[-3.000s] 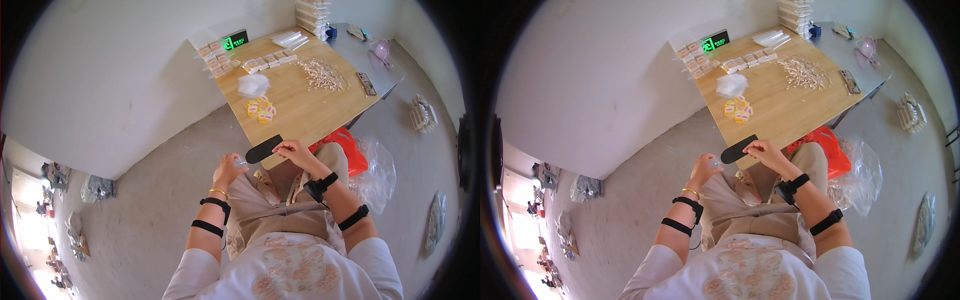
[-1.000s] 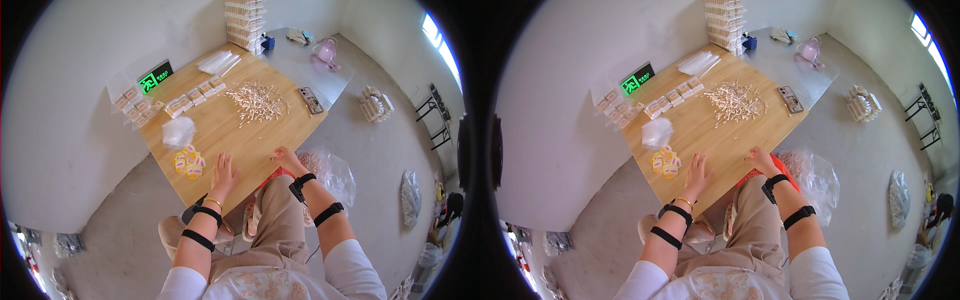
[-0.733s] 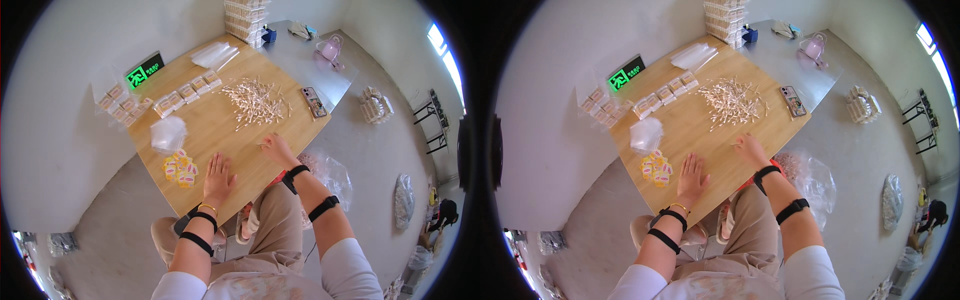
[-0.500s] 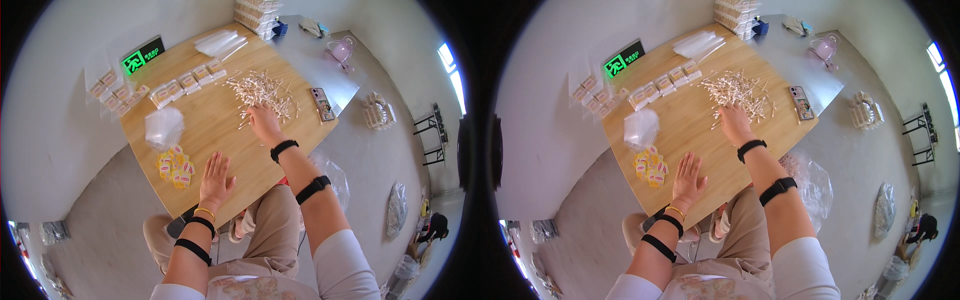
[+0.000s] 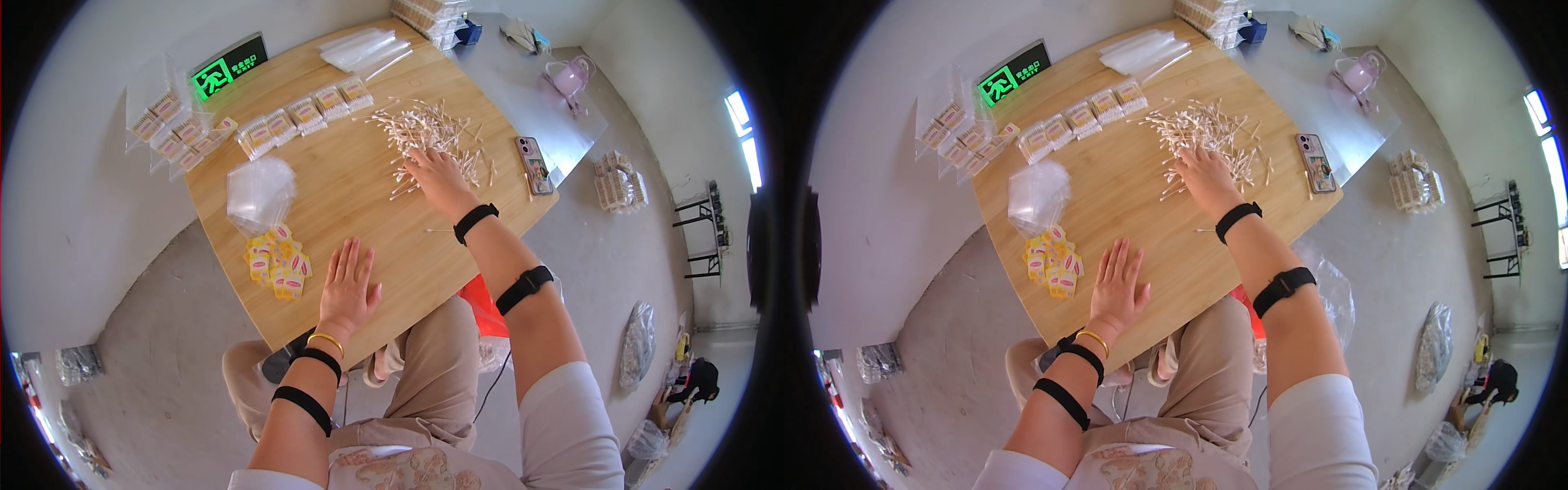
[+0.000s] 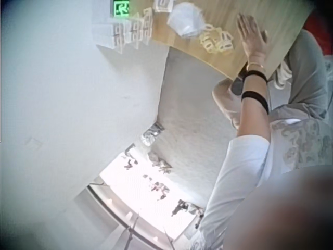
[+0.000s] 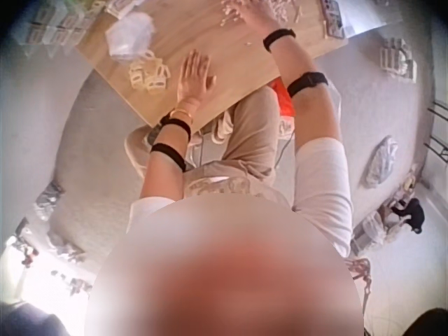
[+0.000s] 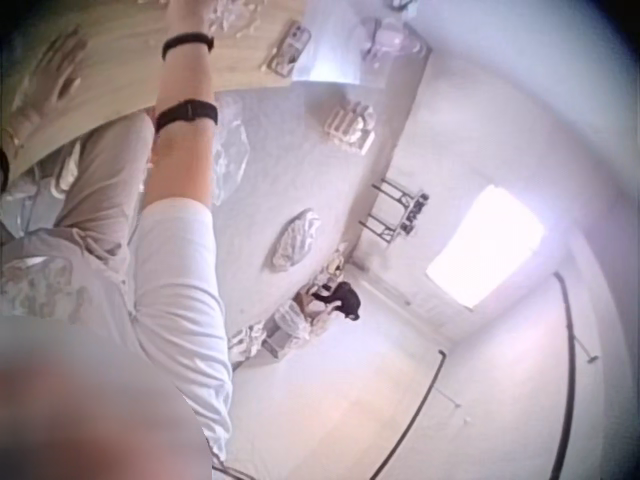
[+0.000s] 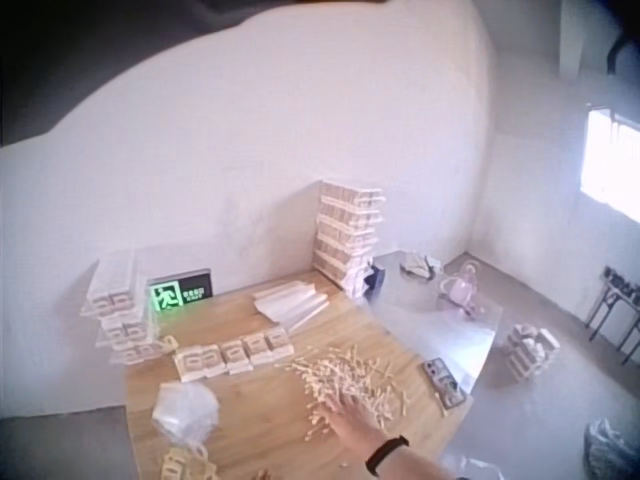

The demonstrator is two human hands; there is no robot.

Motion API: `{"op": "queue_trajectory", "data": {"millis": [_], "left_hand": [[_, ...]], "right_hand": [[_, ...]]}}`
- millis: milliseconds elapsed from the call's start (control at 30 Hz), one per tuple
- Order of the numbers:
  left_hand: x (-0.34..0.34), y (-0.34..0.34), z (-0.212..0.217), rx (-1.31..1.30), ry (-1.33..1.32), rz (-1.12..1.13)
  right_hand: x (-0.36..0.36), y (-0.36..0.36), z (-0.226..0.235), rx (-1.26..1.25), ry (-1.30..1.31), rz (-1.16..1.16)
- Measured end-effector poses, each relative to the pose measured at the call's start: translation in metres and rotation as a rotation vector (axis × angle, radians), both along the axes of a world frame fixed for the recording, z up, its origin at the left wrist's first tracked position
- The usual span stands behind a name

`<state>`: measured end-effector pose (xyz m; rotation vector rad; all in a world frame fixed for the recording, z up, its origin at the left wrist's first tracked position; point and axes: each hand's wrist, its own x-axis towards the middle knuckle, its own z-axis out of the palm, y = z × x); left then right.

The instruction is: Sort and arrange cotton swabs into specific quantities or patterns.

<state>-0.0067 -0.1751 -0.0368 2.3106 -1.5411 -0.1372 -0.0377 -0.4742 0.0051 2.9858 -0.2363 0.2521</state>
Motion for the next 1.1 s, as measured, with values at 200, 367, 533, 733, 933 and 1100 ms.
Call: {"op": "queue_trajectory", "data": {"millis": [200, 367, 533, 733, 933, 1100], "left_hand": [[-0.001, 0.0, 0.003, 0.064, -0.044, -0.005], [-0.002, -0.002, 0.006, 0.094, -0.047, -0.011], [-0.002, 0.001, 0.001, 0.057, -0.065, 0.017], [-0.002, 0.005, -0.015, 0.008, -0.1, -0.113], [-0.003, 0.005, -0.012, -0.122, -0.07, -0.096], [-0.001, 0.004, -0.002, -0.218, 0.002, -0.129]], "right_hand": [[0.008, 0.011, -0.004, -0.024, 0.049, 0.025], [0.006, 0.03, -0.012, 0.063, 0.063, 0.097], [0.018, 0.095, -0.008, 0.237, 0.095, 0.133], [0.036, 0.143, -0.013, 0.372, 0.107, 0.105], [0.024, 0.139, 0.007, 0.518, 0.128, -0.049], [-0.053, 0.07, 0.013, 0.497, 0.023, -0.289]]}}
